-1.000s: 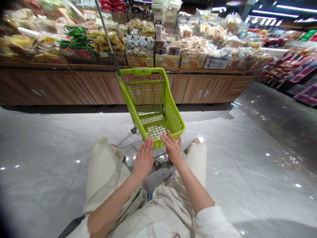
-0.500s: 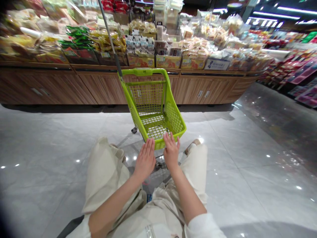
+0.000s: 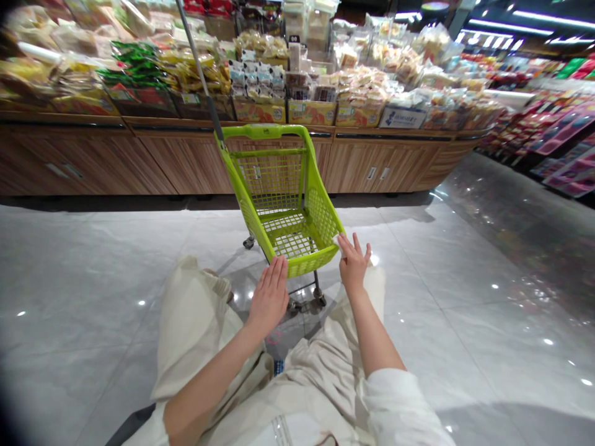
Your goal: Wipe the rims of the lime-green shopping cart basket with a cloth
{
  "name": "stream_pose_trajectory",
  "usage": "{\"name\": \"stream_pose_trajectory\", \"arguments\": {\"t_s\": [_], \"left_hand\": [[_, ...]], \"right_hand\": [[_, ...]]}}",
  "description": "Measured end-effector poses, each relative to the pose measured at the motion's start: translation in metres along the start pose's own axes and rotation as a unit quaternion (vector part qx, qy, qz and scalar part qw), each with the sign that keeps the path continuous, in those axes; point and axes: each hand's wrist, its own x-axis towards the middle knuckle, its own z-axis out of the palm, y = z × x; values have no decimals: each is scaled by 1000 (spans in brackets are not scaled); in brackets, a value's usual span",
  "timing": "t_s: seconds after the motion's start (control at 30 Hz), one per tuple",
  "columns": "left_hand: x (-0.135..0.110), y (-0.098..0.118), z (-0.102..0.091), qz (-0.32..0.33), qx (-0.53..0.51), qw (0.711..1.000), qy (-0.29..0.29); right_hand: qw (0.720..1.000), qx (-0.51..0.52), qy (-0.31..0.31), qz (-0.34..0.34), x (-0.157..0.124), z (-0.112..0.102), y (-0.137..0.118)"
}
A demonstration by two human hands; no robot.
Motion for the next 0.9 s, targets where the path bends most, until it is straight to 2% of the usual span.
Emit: {"name": "stream_pose_trajectory", "arguments": {"t_s": [0.07, 0.13, 0.27, 0.37, 0.43, 0.53, 0.67, 0.73, 0.8, 0.9], "left_hand": [[0, 1, 0, -2, -7, 1000, 1], [1, 2, 1, -3, -9, 1000, 1], [0, 4, 2, -5, -7, 1000, 2], [-1, 3, 2, -8, 0, 1000, 5], [-1, 1, 1, -6, 4, 1000, 3], [-2, -1, -3, -1, 6, 1000, -2], [-2, -1, -3, 3, 6, 1000, -5], [-1, 0, -2, 3, 6, 1000, -4], [0, 2, 0, 1, 3, 1000, 2], [2, 8, 3, -12, -4, 1000, 12]], "right_hand": [[1000, 3, 11, 29, -3, 4, -10], [999, 15, 9, 28, -12, 9, -36], [996, 64, -47, -51, -35, 12, -106], [989, 75, -91, -89, -42, 7, -136], [987, 57, -108, -109, -40, 2, -134], [986, 26, -108, -125, -29, -5, -100], [998, -11, -47, -43, -11, -6, -37], [999, -29, -15, 6, -6, -4, -19], [999, -38, 4, 36, -6, -1, -20], [999, -28, -5, 34, -17, 4, -52]]}}
